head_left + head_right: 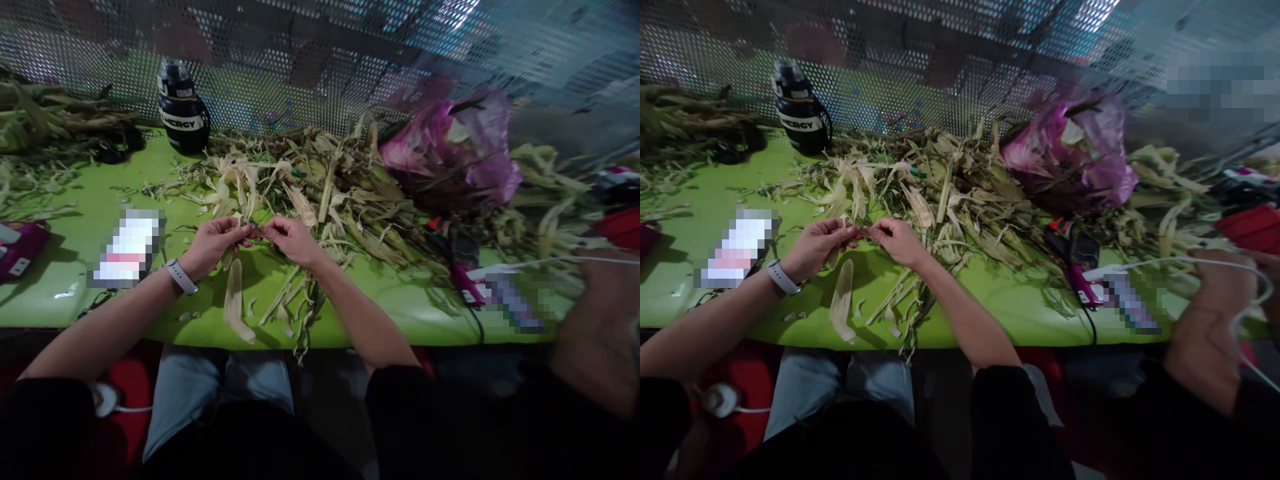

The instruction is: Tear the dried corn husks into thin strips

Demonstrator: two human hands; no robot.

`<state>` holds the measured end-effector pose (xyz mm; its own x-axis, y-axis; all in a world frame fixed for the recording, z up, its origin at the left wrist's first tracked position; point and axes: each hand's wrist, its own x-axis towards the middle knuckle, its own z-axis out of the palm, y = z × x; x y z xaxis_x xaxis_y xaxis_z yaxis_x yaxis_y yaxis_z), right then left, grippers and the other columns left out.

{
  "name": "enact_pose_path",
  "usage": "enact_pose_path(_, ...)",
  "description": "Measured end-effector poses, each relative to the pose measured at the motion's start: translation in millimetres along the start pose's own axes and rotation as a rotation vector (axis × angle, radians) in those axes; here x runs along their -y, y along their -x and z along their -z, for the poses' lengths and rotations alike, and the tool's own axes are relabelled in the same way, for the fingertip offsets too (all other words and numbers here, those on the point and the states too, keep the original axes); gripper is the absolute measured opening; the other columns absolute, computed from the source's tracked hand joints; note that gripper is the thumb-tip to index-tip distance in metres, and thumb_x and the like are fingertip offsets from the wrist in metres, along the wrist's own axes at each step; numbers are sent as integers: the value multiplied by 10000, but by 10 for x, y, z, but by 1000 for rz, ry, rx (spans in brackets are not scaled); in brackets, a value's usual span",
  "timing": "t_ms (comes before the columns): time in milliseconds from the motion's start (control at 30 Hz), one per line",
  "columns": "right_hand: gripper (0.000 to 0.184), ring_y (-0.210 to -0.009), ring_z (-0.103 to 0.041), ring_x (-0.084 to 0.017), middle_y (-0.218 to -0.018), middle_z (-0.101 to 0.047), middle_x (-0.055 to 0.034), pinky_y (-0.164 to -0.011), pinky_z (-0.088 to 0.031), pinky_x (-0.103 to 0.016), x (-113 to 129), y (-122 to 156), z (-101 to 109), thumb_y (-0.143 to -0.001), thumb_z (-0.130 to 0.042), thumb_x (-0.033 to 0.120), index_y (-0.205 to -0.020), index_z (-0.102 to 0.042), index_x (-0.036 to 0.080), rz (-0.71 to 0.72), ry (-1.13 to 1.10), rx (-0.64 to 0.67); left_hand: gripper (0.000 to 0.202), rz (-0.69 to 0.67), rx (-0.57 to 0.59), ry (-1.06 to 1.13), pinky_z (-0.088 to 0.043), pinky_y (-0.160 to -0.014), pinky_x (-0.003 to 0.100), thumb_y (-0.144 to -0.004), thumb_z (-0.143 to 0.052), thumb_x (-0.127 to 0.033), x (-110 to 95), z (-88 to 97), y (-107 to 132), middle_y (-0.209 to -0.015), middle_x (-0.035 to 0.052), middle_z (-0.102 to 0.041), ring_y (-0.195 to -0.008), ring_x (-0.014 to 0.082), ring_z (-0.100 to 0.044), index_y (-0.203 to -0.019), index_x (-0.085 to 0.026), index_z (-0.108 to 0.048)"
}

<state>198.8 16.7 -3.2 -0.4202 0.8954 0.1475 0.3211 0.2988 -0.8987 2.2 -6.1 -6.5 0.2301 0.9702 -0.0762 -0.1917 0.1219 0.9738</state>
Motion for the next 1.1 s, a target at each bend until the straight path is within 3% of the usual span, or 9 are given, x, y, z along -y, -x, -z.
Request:
enact_pose_path(100, 482, -597, -422, -109, -630, -483, 27, -584, -346, -258, -44, -9, -1, -840, -552, 644, -736, -565, 174, 6, 32, 11, 347, 18, -16, 30, -381, -495, 189, -663, -849, -395, 6, 1, -10, -829, 64, -750, -638, 110, -657, -712, -134, -626)
enact_pose_path(167, 433, -654, -488, -132, -698, -543, 0, -640, -406, -279, -52, 1, -14, -875, -535, 597, -784, -587, 176, 58, 104, -60, 334, 2, -26, 51, -412, -529, 196, -663, -851, -381, 12, 12, -25, -788, 49, -741, -668, 124, -675, -712, -135, -630)
enact_pose_path(233, 351, -835, -563, -185, -869, -616, -61, -794, -457, -339, -26, 30, -36, -888, -554, 530, -867, -613, 184, 183, 240, -262, 302, -44, -27, 88, -474, -637, 210, -678, -846, -362, 16, 28, -42, -798, 41, -743, -755, 140, -699, -746, -139, -654)
enact_pose_path(333, 235, -1034, -550, -243, -1012, -629, -114, -965, -414, -421, 58, 100, -91, -900, -564, 429, -902, -623, 202, 369, 429, -540, 275, -116, -21, 114, -506, -835, 261, -707, -827, -360, 10, 35, -53, -904, 56, -762, -898, 165, -701, -813, -145, -693)
enact_pose_path(433, 244, -837, -567, -203, -827, -631, -72, -821, -453, -366, 110, 155, -191, -908, -544, 399, -790, -611, 196, 348, 408, -365, 272, -149, 3, 75, -497, -904, 301, -740, -800, -388, -5, 13, -27, -974, 74, -763, -979, 191, -686, -835, -151, -707)
enact_pose_path(567, 299, -732, -556, -162, -799, -642, -49, -692, -430, -299, 44, 152, -349, -863, -572, 446, -819, -634, 156, 150, 174, -62, 316, -135, 66, 49, -497, -928, 312, -780, -760, -416, -3, -17, 19, -1055, 84, -750, -1056, 205, -668, -972, -167, -730)
enact_pose_path(667, 300, -691, -509, -142, -747, -600, -27, -682, -408, -287, -32, 129, -412, -871, -525, 420, -800, -619, 144, 75, 65, -23, 336, -134, 81, 20, -490, -942, 312, -789, -747, -437, 22, -22, 22, -1011, 83, -755, -1027, 202, -677, -986, -165, -733)
enact_pose_path(867, 254, -671, -435, -120, -687, -493, 13, -670, -375, -268, -45, 112, -398, -862, -514, 384, -744, -557, 164, 64, -18, 110, 320, -121, 78, -37, -516, -860, 299, -778, -743, -471, 34, -30, 8, -899, 64, -751, -963, 204, -684, -825, -158, -691)
enact_pose_path(1100, 335, -622, -364, -97, -653, -419, 38, -610, -324, -260, -40, 83, -357, -840, -562, 464, -688, -503, 171, 20, -121, 285, 317, -130, 84, -94, -516, -808, 285, -787, -731, -474, 45, -18, 9, -856, 45, -721, -962, 206, -686, -794, -165, -659)
